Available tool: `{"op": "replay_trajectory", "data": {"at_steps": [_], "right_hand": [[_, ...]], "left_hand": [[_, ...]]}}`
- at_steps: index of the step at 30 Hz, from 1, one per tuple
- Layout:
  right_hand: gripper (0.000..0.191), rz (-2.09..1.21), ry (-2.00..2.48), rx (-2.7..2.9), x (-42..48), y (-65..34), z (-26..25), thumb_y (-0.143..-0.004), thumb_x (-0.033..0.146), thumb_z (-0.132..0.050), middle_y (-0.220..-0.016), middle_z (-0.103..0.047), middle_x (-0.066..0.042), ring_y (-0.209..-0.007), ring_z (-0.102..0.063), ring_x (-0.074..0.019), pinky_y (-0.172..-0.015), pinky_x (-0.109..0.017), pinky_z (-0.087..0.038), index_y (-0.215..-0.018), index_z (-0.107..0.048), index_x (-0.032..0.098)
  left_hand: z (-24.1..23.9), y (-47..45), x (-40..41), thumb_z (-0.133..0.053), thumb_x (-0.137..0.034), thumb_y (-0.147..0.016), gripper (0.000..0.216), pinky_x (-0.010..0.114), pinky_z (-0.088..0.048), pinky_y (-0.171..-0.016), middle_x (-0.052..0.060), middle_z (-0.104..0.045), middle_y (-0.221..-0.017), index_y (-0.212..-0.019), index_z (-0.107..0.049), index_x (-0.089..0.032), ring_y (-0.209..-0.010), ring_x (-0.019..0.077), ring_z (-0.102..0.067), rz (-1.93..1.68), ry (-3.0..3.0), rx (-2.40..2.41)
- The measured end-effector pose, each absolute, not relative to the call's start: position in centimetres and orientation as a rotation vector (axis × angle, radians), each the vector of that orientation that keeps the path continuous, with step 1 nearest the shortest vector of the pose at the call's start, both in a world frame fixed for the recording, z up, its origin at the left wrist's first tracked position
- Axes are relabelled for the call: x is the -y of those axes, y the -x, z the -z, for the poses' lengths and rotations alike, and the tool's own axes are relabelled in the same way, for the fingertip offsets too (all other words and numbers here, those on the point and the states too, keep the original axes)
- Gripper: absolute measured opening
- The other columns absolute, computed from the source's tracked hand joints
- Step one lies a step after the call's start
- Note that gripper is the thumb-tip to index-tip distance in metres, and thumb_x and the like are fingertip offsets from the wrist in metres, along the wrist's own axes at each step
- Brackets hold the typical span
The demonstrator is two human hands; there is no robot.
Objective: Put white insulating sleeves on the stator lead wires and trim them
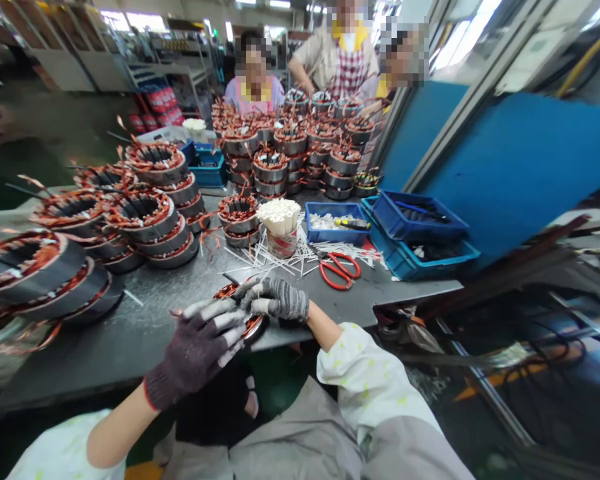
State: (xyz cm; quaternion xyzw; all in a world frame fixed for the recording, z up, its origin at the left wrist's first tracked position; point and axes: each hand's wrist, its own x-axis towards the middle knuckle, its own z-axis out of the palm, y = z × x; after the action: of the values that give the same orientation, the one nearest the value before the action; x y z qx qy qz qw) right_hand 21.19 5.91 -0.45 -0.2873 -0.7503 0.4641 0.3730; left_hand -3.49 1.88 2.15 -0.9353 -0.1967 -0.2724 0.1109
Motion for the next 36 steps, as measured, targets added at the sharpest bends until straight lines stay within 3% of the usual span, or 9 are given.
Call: {"op": "replay_trajectory", "data": {"at_steps": [2,5,10,13,17,19,25,32,36], "right_hand": [[0.032,-1.062,0.970,1.674,-6.5,-22.4,0.8,-0.078,0.048,-0.070,-0.089,-0.073,-0.004,-0.089,-0.067,-0.0197,-0.085,-0.036,-0.055,-0.094,-0.073,0.020],[0.035,-0.692,1.270,1.162,-9.0,-24.6,0.6,-0.076,0.053,-0.067,-0.075,-0.070,-0.003,-0.073,-0.063,-0.0186,-0.075,-0.035,-0.056,-0.084,-0.070,0.019],[0.034,-0.470,1.312,0.983,-14.7,-26.0,-1.2,-0.068,0.052,-0.071,-0.088,-0.073,-0.005,-0.089,-0.064,-0.0220,-0.091,-0.041,-0.052,-0.082,-0.068,0.021],[0.034,-0.485,1.281,0.958,-16.1,-25.6,-2.1,-0.062,0.049,-0.076,-0.080,-0.072,-0.004,-0.083,-0.064,-0.0210,-0.088,-0.040,-0.053,-0.079,-0.068,0.020],[0.037,-0.601,1.208,0.928,-15.3,-25.6,-2.5,-0.072,0.055,-0.065,-0.067,-0.067,0.000,-0.060,-0.061,-0.0153,-0.062,-0.033,-0.057,-0.082,-0.066,0.019],[0.038,-0.642,1.160,0.909,-14.3,-25.8,-2.8,-0.073,0.055,-0.065,-0.070,-0.067,0.000,-0.058,-0.062,-0.0138,-0.057,-0.031,-0.057,-0.085,-0.065,0.019],[0.029,-0.587,1.027,0.954,-8.4,-25.2,-3.9,-0.074,0.043,-0.076,-0.080,-0.071,0.000,-0.067,-0.067,-0.0154,-0.065,-0.033,-0.060,-0.091,-0.068,0.022],[0.008,-0.709,0.861,1.526,3.6,-21.7,-0.3,-0.095,0.024,-0.059,-0.106,-0.071,-0.008,-0.094,-0.071,-0.0196,-0.083,-0.037,-0.059,-0.092,-0.066,0.023],[0.012,-0.856,0.880,1.588,8.2,-20.6,2.3,-0.096,0.017,-0.054,-0.102,-0.071,-0.006,-0.089,-0.071,-0.0162,-0.076,-0.030,-0.059,-0.090,-0.062,0.024]], "left_hand": [[-1.6,3.3,-1.0,-0.054,-0.019,-0.094,0.026,0.056,-0.034,-0.113,0.003,-0.072,-0.124,-0.114,-0.068,-0.027,-0.126,0.0285,-0.058,0.829,2.692,0.708],[-0.3,2.8,0.1,-0.047,-0.011,-0.094,0.032,0.052,-0.035,-0.115,0.007,-0.073,-0.121,-0.118,-0.065,-0.023,-0.120,0.0247,-0.063,0.894,2.654,0.827],[1.1,2.3,0.3,-0.050,-0.011,-0.093,0.031,0.048,-0.040,-0.110,0.007,-0.074,-0.116,-0.118,-0.064,-0.023,-0.113,0.0237,-0.067,1.040,2.610,0.906],[0.8,2.6,-0.4,-0.050,-0.010,-0.092,0.036,0.047,-0.040,-0.112,0.004,-0.074,-0.116,-0.122,-0.063,-0.026,-0.114,0.0219,-0.067,1.065,2.628,0.882],[0.1,2.9,-1.6,-0.046,-0.009,-0.092,0.040,0.049,-0.040,-0.113,0.006,-0.072,-0.121,-0.127,-0.059,-0.024,-0.119,0.0232,-0.065,1.012,2.656,0.834],[0.0,2.6,-2.1,-0.051,-0.012,-0.094,0.033,0.048,-0.043,-0.110,0.008,-0.073,-0.116,-0.125,-0.058,-0.021,-0.114,0.0239,-0.067,1.010,2.627,0.834],[0.3,1.6,-2.3,-0.057,-0.017,-0.094,0.022,0.047,-0.048,-0.101,0.009,-0.074,-0.110,-0.116,-0.060,-0.018,-0.106,0.0253,-0.069,0.997,2.574,0.929],[0.0,1.9,-1.6,-0.047,-0.020,-0.098,0.028,0.053,-0.037,-0.114,0.008,-0.071,-0.121,-0.122,-0.060,-0.021,-0.123,0.0254,-0.061,0.843,2.838,1.072],[0.0,1.8,-1.6,-0.049,-0.022,-0.098,0.022,0.051,-0.040,-0.112,0.006,-0.072,-0.114,-0.116,-0.062,-0.022,-0.119,0.0242,-0.063,0.891,2.854,1.128]]}}
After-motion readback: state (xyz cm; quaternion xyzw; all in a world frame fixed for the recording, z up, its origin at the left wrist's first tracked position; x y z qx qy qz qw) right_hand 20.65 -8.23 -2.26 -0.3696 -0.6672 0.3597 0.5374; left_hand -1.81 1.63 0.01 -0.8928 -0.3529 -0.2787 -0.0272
